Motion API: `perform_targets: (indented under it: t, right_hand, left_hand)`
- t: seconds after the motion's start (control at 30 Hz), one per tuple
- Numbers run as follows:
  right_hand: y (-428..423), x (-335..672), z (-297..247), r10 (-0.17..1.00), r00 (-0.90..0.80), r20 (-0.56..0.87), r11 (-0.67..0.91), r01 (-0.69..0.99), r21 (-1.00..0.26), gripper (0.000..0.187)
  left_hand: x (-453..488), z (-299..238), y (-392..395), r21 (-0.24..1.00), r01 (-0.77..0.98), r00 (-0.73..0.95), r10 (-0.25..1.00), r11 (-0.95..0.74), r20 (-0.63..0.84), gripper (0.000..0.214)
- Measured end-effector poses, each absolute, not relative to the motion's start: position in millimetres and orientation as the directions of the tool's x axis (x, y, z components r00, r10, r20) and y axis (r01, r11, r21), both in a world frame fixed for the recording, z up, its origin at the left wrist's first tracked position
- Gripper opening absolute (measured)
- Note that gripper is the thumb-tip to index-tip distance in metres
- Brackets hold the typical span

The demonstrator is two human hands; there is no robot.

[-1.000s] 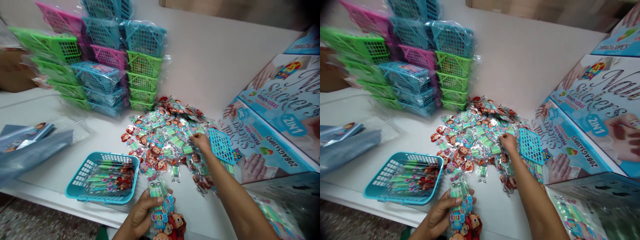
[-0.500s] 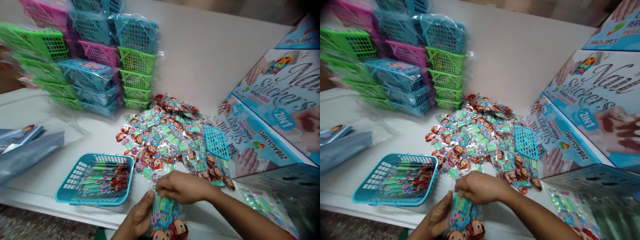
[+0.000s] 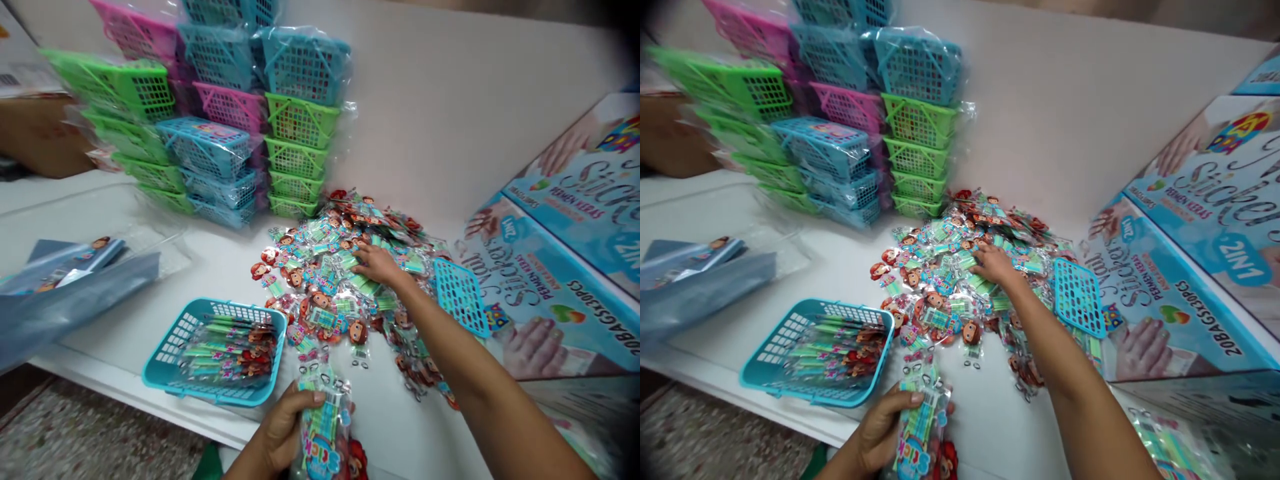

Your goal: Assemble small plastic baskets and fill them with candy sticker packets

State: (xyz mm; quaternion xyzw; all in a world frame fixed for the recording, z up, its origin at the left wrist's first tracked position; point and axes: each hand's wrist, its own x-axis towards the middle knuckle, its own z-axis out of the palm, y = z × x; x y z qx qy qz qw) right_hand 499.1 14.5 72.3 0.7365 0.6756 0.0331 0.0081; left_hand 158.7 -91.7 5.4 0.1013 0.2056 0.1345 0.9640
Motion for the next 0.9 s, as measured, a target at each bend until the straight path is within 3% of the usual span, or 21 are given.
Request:
perform_targets:
  t: [0.1, 0.2, 0.27, 0.3, 0.33, 0.4, 0.43, 0.5, 0.57, 0.73, 0.83, 0.9]
  right_hand:
    - [11, 496, 76, 0.992, 0.082, 0.099, -0.09, 0.993, 0.078, 0.039]
    - [-3, 487, 94, 0.974, 0.121, 0.191, -0.141, 0.985, 0.095, 0.042]
    - [-22, 469, 106, 0.951, 0.18, 0.253, -0.187, 0.982, 0.004, 0.046]
    - [-35, 456, 110, 0.944, 0.219, 0.248, -0.2, 0.975, -0.101, 0.048]
    - [-50, 439, 111, 0.944, 0.26, 0.203, -0.208, 0.946, -0.247, 0.049]
    - [-84, 401, 105, 0.961, 0.273, -0.048, -0.25, 0.78, -0.574, 0.054]
    - [-101, 381, 99, 0.953, 0.241, -0.184, -0.3, 0.668, -0.681, 0.058]
    - [-131, 347, 86, 0.913, 0.162, -0.375, -0.403, 0.499, -0.767, 0.064]
    - [-151, 325, 76, 0.898, 0.106, -0.428, -0.422, 0.486, -0.765, 0.067]
    - [-144, 333, 69, 0.923, 0.124, -0.365, -0.335, 0.728, -0.599, 0.067]
    - [-120, 351, 60, 0.963, 0.245, -0.109, -0.268, 0.899, -0.345, 0.042]
    - [-105, 357, 51, 0.969, 0.248, 0.015, -0.244, 0.96, -0.137, 0.039]
  left_hand:
    - [158, 1, -89, 0.259, -0.219, 0.847, 0.315, 0.941, -0.429, 0.022]
    - [158, -1, -90, 0.276, -0.242, 0.817, 0.349, 0.93, -0.46, 0.02]
    - [158, 0, -91, 0.269, -0.272, 0.812, 0.371, 0.924, -0.451, 0.022]
    - [158, 0, -91, 0.256, -0.29, 0.819, 0.378, 0.922, -0.431, 0.026]
    - [159, 1, -91, 0.239, -0.311, 0.831, 0.386, 0.92, -0.401, 0.031]
    - [160, 1, -92, 0.203, -0.351, 0.856, 0.401, 0.914, -0.327, 0.042]
    - [160, 2, -93, 0.186, -0.358, 0.867, 0.4, 0.915, -0.298, 0.045]
    - [160, 3, -94, 0.165, -0.356, 0.876, 0.39, 0.92, -0.285, 0.047]
    - [160, 5, -96, 0.157, -0.353, 0.87, 0.385, 0.923, -0.307, 0.05]
    - [156, 7, -95, 0.162, -0.356, 0.83, 0.391, 0.92, -0.397, 0.041]
    - [154, 8, -94, 0.191, -0.355, 0.786, 0.403, 0.915, -0.469, 0.033]
    - [153, 8, -94, 0.208, -0.344, 0.775, 0.402, 0.916, -0.488, 0.031]
